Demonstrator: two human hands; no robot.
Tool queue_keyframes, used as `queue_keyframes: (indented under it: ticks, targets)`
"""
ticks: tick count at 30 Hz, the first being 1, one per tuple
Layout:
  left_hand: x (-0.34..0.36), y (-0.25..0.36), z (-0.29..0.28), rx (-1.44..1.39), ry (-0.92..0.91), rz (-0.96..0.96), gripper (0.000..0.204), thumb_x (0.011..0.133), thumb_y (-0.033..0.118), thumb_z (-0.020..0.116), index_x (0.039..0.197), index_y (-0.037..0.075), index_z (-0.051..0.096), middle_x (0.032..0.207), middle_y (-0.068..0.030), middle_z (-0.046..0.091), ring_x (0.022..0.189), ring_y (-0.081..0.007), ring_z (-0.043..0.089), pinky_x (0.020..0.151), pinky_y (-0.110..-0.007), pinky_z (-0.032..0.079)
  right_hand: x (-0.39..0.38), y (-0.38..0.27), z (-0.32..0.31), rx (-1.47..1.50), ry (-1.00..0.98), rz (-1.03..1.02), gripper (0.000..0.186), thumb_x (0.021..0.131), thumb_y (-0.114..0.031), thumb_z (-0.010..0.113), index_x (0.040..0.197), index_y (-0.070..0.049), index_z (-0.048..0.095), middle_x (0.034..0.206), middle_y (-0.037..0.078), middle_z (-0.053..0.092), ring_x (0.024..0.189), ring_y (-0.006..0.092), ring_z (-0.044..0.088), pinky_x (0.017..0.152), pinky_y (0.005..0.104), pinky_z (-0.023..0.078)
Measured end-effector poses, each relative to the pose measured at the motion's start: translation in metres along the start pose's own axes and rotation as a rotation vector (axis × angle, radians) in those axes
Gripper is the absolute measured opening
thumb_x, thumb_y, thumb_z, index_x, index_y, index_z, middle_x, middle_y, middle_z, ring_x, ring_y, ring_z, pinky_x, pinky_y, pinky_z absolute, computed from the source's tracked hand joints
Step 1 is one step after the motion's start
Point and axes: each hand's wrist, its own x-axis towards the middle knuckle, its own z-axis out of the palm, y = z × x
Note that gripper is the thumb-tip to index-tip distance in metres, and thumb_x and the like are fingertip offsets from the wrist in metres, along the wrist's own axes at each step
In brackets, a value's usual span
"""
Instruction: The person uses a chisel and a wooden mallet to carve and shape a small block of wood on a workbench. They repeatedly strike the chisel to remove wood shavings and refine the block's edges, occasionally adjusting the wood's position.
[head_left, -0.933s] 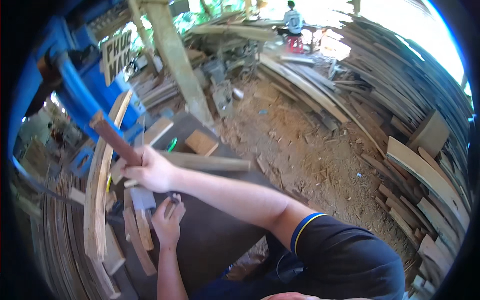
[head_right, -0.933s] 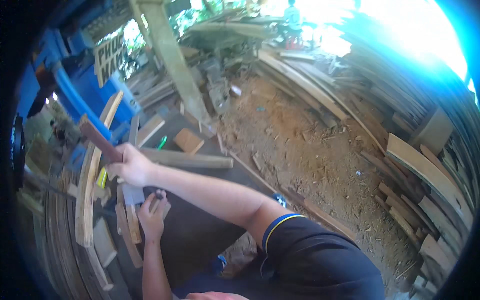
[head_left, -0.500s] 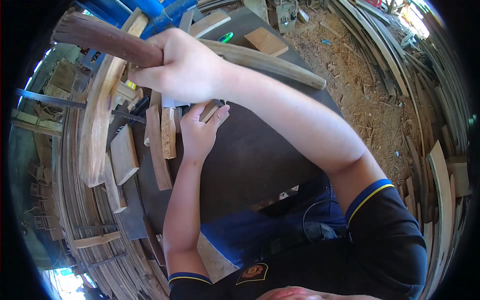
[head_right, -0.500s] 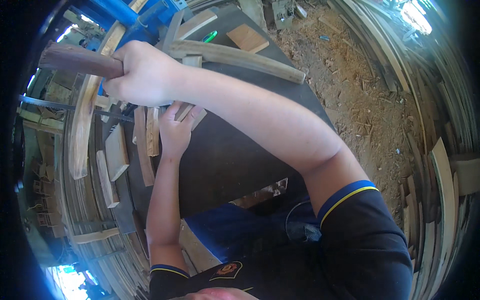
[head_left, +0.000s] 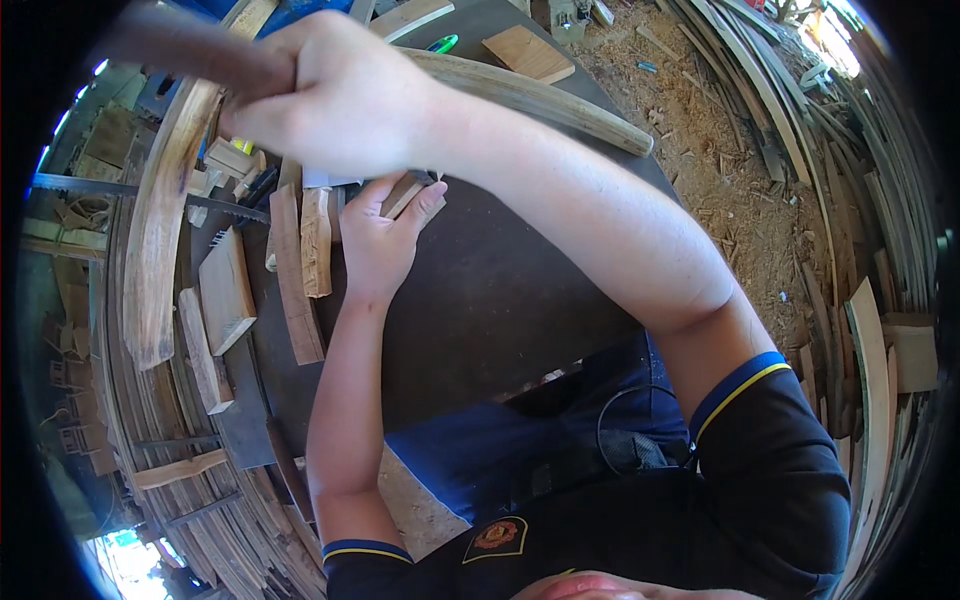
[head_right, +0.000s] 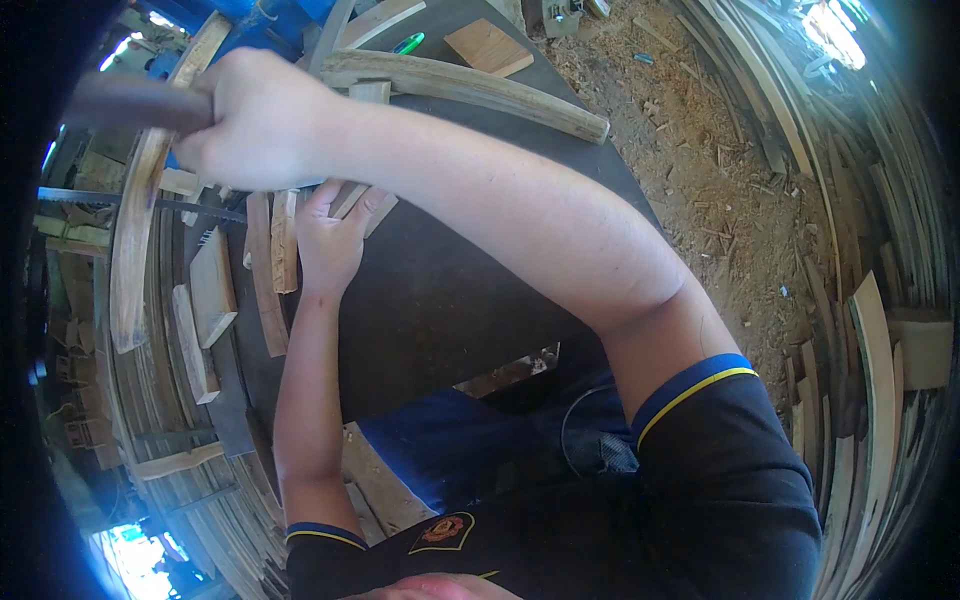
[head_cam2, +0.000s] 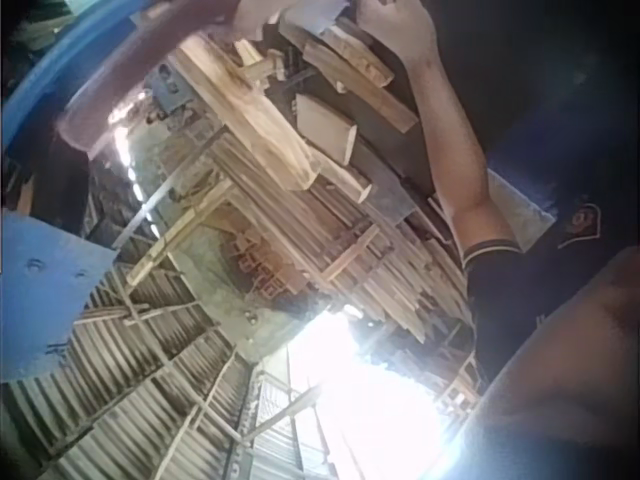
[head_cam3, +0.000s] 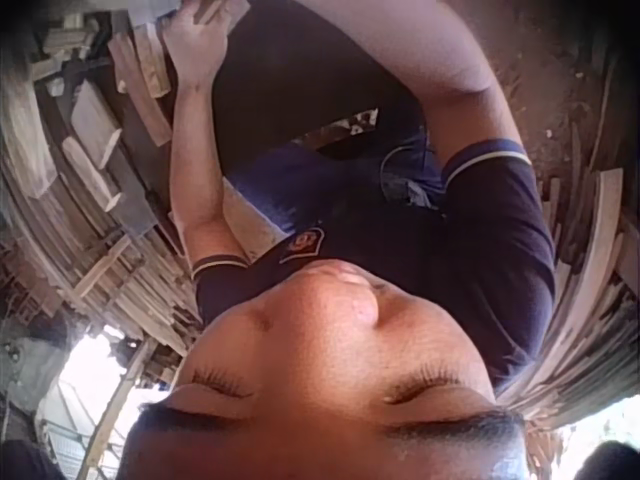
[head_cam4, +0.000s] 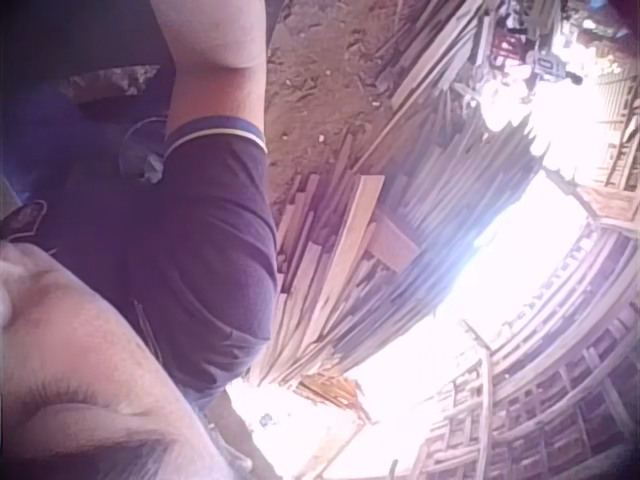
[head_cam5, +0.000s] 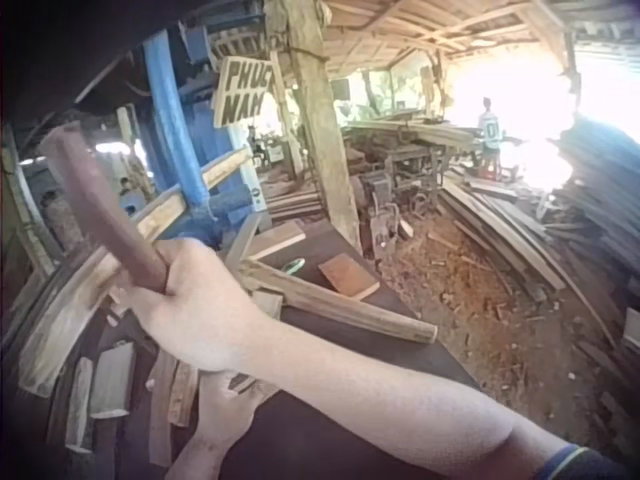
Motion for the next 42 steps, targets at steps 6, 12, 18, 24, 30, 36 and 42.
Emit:
queue_keyframes:
  ticks: [6, 12, 18, 24, 30, 36, 42]
  targets:
    - [0.004, -0.006, 0.004, -0.054, 0.007, 0.033, 0.030, 0.092, 0.019, 0.081, 0.111, -0.003, 0.074, 0.103, -0.0079, 0.078, 0.094, -0.0104, 0.069, 0.085, -0.028, 0.055, 0.005, 0.003, -0.008, 0.044, 0.024, 0.026, 0.025, 0.083, -0.021, 0.068, 0.085, 0.003, 0.072, 0.069, 0.015, 0.068, 0.068, 0.0222, 0.069, 0.068, 0.0373, 0.056]
    - [-0.003, -0.001, 0.000, -0.006, 0.001, 0.022, 0.034, 0.091, 0.020, 0.082, 0.115, -0.003, 0.073, 0.104, -0.0087, 0.078, 0.093, -0.0114, 0.071, 0.083, -0.027, 0.056, 0.003, 0.006, 0.001, 0.078, 0.033, -0.036, 0.021, 0.089, -0.020, 0.073, 0.086, 0.001, 0.071, 0.063, 0.001, 0.061, 0.062, 0.0074, 0.056, 0.059, 0.0281, 0.045]
    - [0.002, 0.013, 0.001, 0.180, -0.031, 0.038, 0.035, 0.090, 0.017, 0.082, 0.116, -0.003, 0.072, 0.100, -0.0114, 0.078, 0.091, -0.0166, 0.073, 0.084, -0.033, 0.057, 0.005, 0.013, -0.011, 0.195, 0.063, -0.018, 0.020, 0.088, -0.018, 0.073, 0.080, 0.000, 0.070, 0.065, 0.002, 0.065, 0.063, 0.0093, 0.059, 0.059, 0.0326, 0.048]
    - [-0.002, -0.003, -0.005, 0.127, 0.012, 0.081, 0.034, 0.091, 0.012, 0.078, 0.117, -0.008, 0.068, 0.109, -0.0150, 0.073, 0.103, -0.0226, 0.069, 0.091, -0.038, 0.054, -0.002, 0.004, 0.007, 0.163, -0.050, -0.024, 0.018, 0.086, -0.011, 0.071, 0.077, 0.002, 0.062, 0.062, 0.007, 0.060, 0.060, 0.0128, 0.059, 0.056, 0.0358, 0.047]
    - [0.001, 0.006, -0.001, 0.078, -0.024, -0.042, 0.031, 0.091, 0.017, 0.078, 0.112, -0.006, 0.070, 0.102, -0.0128, 0.074, 0.099, -0.0224, 0.068, 0.093, -0.038, 0.052, 0.006, 0.018, -0.003, 0.183, -0.020, -0.021, 0.019, 0.088, -0.010, 0.069, 0.075, 0.001, 0.059, 0.061, 0.004, 0.058, 0.059, 0.0114, 0.056, 0.055, 0.0367, 0.045]
    - [-0.001, -0.014, -0.003, 0.103, 0.008, 0.038, 0.035, 0.091, 0.017, 0.078, 0.115, -0.007, 0.069, 0.109, -0.0162, 0.073, 0.104, -0.0260, 0.068, 0.093, -0.038, 0.051, -0.003, 0.011, 0.005, 0.156, -0.083, -0.041, 0.016, 0.090, -0.011, 0.068, 0.081, 0.002, 0.065, 0.063, 0.005, 0.061, 0.060, 0.0122, 0.058, 0.056, 0.0368, 0.046]
    - [0.003, 0.002, -0.008, 0.061, -0.099, -0.040, 0.034, 0.092, 0.018, 0.077, 0.115, -0.006, 0.069, 0.107, -0.0155, 0.073, 0.101, -0.0241, 0.068, 0.092, -0.038, 0.052, 0.003, 0.013, 0.001, 0.128, -0.080, -0.039, 0.017, 0.090, -0.012, 0.069, 0.082, 0.002, 0.065, 0.064, 0.006, 0.061, 0.061, 0.0118, 0.058, 0.057, 0.0363, 0.046]
